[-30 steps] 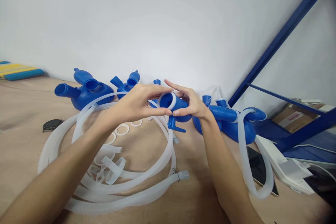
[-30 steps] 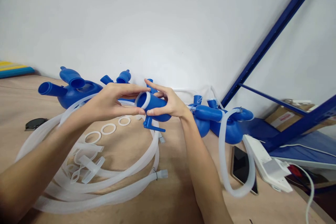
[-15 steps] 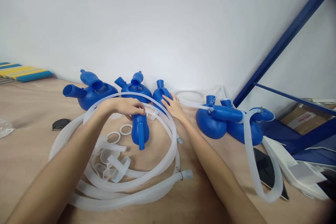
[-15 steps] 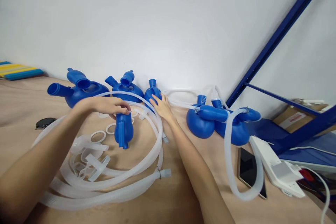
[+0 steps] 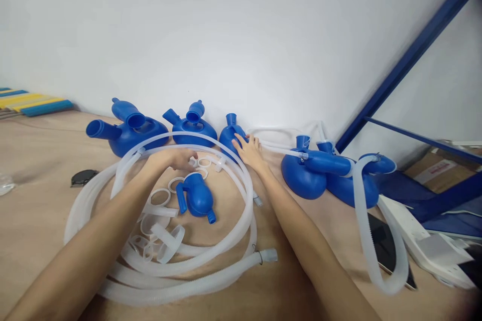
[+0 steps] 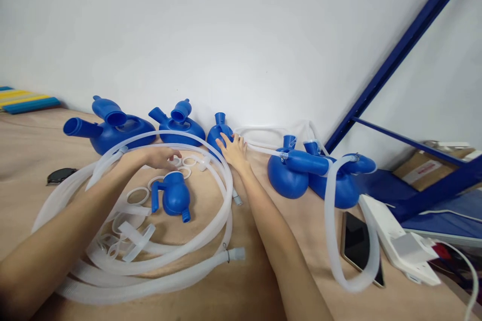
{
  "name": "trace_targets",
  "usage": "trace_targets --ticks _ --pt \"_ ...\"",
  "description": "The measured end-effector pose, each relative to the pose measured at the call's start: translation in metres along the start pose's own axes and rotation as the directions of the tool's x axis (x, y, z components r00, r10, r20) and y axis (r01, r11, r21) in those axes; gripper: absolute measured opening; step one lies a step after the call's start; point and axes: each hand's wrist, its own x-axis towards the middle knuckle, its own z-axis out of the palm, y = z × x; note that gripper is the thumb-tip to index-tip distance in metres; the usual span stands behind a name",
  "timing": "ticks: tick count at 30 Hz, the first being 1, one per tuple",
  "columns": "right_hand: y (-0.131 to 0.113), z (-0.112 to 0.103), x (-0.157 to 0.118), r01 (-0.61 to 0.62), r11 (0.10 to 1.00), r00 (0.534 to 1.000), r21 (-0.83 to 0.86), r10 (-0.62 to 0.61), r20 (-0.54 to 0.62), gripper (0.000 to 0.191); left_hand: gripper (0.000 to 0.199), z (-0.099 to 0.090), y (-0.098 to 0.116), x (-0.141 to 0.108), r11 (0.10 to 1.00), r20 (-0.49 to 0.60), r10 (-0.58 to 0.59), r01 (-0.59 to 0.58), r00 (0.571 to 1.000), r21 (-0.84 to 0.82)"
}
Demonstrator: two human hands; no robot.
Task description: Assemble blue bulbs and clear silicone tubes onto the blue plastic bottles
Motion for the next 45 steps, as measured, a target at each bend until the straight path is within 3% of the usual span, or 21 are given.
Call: trace_targets --ticks 5,9,11,15,20,26,29,32,35,37,40,43,45 --pt "-0.011 -0.005 0.025 -0.112 0.994 0.993 -0.006 0.112 0.027 0.041 0.067 0.011 -0.014 0.014 0.988 -0.089 0.026 -0.012 0.996 0.153" --pt "0.001 -0.025 0.02 -0.132 0.991 0.989 -0.024 0.133 0.071 0.025 0.049 0.018 -0.024 0.025 0.98 -0.072 0.047 -0.032 0.996 0.198" --pt "0.012 -0.038 0.01 -0.13 0.991 0.987 -0.024 0.131 0.088 0.028 0.042 0.02 -0.026 0.028 0.978 -0.069 0.051 -0.035 0.996 0.204" --pt "0.033 -0.062 -0.01 -0.079 0.997 0.986 -0.019 0.081 0.145 0.056 0.028 0.016 -0.024 0.024 0.976 -0.064 0.098 -0.083 0.993 0.203" --pt "0.052 -0.082 -0.017 -0.054 0.997 0.962 -0.047 0.065 0.267 0.038 0.031 0.008 -0.02 0.015 0.977 -0.102 0.147 -0.128 0.984 0.172" --pt "0.059 -0.096 -0.021 -0.013 1.0 0.932 -0.002 0.013 0.362 0.041 0.032 -0.008 -0.018 0.006 0.978 -0.161 0.178 -0.157 0.971 0.134" --pt "0.059 -0.098 -0.023 0.045 0.998 0.927 0.048 -0.059 0.371 0.035 0.056 -0.019 -0.007 -0.007 0.973 -0.338 0.221 -0.228 0.915 0.02" --pt "0.058 -0.098 -0.024 0.085 0.993 0.924 0.083 -0.11 0.366 0.031 0.084 -0.023 0.019 -0.021 0.909 -0.558 0.269 -0.399 0.785 -0.122" --pt "0.059 -0.094 -0.024 0.118 0.986 0.918 0.116 -0.153 0.366 0.032 0.074 -0.017 0.05 -0.026 0.804 -0.692 0.28 -0.557 0.666 -0.21" --pt "0.06 -0.09 -0.024 0.135 0.98 0.916 0.15 -0.181 0.359 0.034 0.066 -0.008 0.065 -0.022 0.736 -0.741 0.204 -0.599 0.64 -0.315" --pt "0.06 -0.082 -0.022 0.137 0.959 0.918 0.247 -0.217 0.331 0.036 0.055 0.006 0.074 -0.012 0.683 -0.751 0.072 -0.582 0.656 -0.443" --pt "0.058 -0.076 -0.021 0.102 0.94 0.932 0.327 -0.205 0.3 0.034 0.051 0.013 0.071 -0.004 0.76 -0.711 0.027 -0.476 0.703 -0.442" --pt "0.056 -0.074 -0.022 0.087 0.932 0.94 0.352 -0.193 0.28 0.03 0.063 0.014 0.067 -0.003 0.786 -0.664 0.031 -0.428 0.747 -0.445"
